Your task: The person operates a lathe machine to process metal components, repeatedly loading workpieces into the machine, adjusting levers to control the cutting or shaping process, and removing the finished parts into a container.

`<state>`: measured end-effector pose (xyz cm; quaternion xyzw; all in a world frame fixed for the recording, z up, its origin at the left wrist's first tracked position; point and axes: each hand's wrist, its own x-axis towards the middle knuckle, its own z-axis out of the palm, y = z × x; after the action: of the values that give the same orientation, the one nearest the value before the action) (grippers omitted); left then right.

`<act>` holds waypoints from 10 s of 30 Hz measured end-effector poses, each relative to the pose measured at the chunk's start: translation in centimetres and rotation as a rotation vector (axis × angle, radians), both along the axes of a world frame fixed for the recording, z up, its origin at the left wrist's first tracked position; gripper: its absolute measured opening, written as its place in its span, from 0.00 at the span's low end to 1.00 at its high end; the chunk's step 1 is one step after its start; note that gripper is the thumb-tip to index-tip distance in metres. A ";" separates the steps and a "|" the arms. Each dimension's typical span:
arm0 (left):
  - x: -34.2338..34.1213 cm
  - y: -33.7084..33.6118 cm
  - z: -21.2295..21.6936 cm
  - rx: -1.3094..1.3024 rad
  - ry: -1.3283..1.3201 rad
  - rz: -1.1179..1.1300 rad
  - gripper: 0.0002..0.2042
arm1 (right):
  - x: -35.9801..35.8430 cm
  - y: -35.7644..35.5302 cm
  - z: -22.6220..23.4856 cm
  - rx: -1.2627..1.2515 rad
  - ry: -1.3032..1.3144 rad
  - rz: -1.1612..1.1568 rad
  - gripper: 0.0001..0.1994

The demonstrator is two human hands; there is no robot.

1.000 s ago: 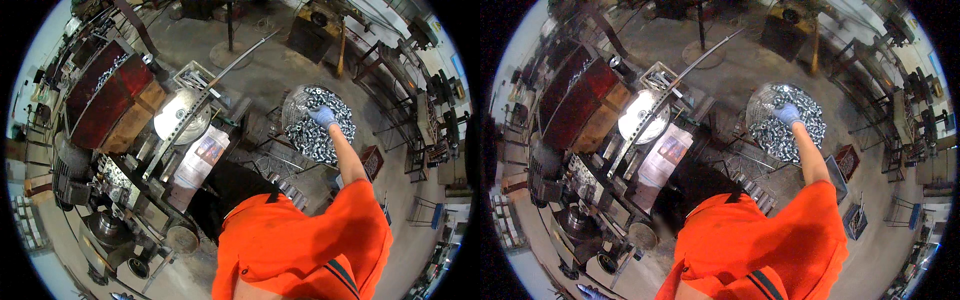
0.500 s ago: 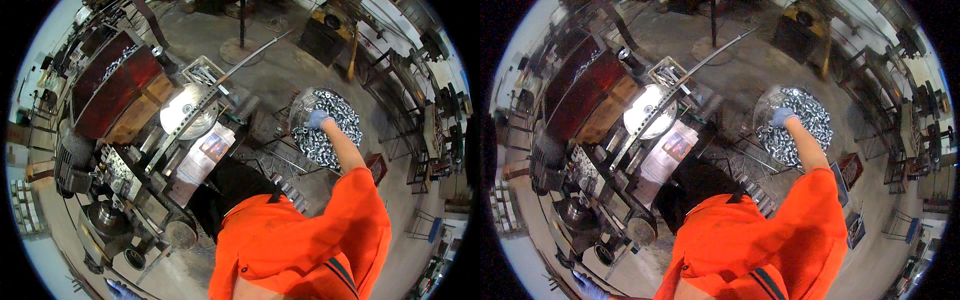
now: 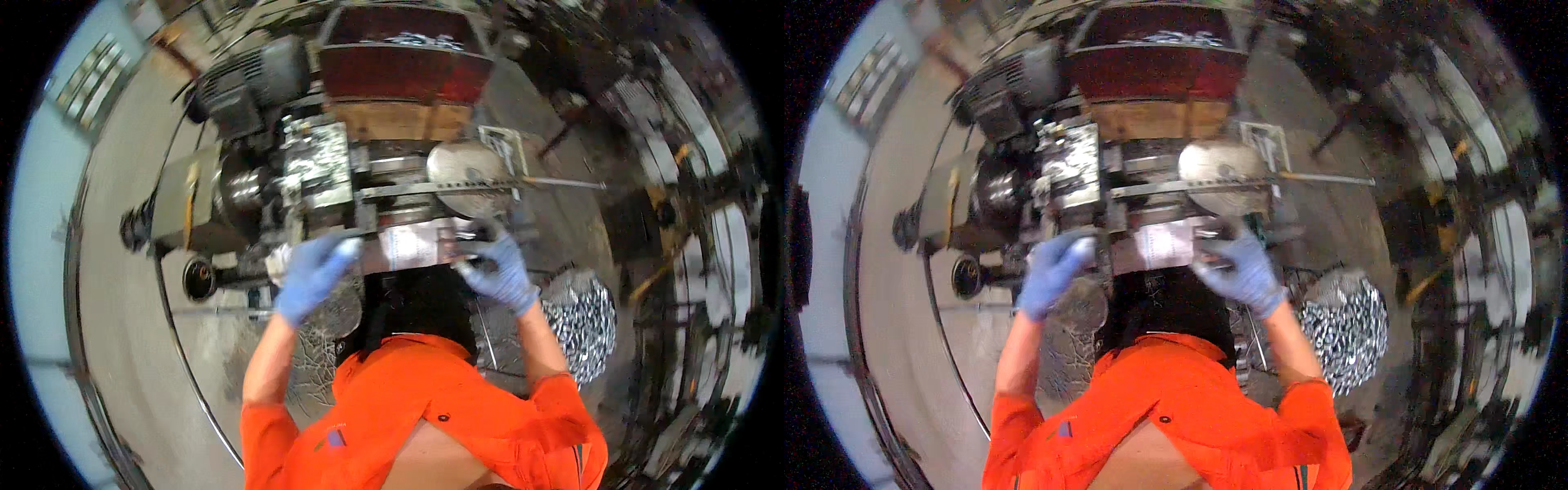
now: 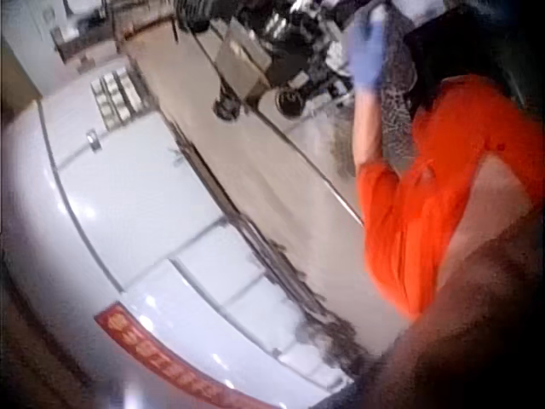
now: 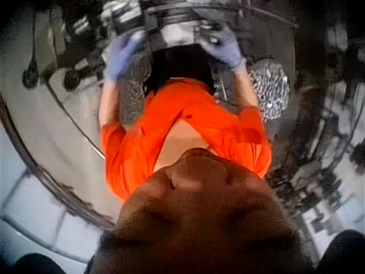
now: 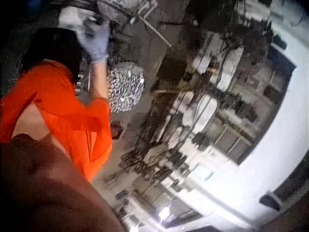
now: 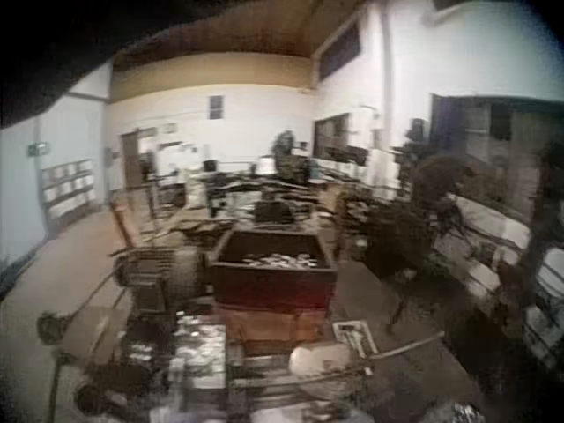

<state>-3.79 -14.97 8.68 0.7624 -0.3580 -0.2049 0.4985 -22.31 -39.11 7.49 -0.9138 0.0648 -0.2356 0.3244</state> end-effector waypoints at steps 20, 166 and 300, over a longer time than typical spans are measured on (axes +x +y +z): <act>1.1 0.9 -1.5 -0.177 0.209 0.117 0.15 | 11.3 9.5 5.6 -0.326 -0.045 0.539 0.12; 10.7 28.3 -27.6 1.229 -0.427 0.477 0.10 | -3.2 -29.4 -9.8 -0.576 0.598 -0.594 0.30; 12.3 27.7 -20.1 -0.803 0.262 1.634 0.07 | -29.8 -17.6 -15.5 -0.207 0.985 -1.206 0.19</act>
<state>8.52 12.71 -11.38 0.5189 0.3071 0.2662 0.7520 -52.09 -56.72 -7.98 -0.7457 0.6638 0.0566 -0.0126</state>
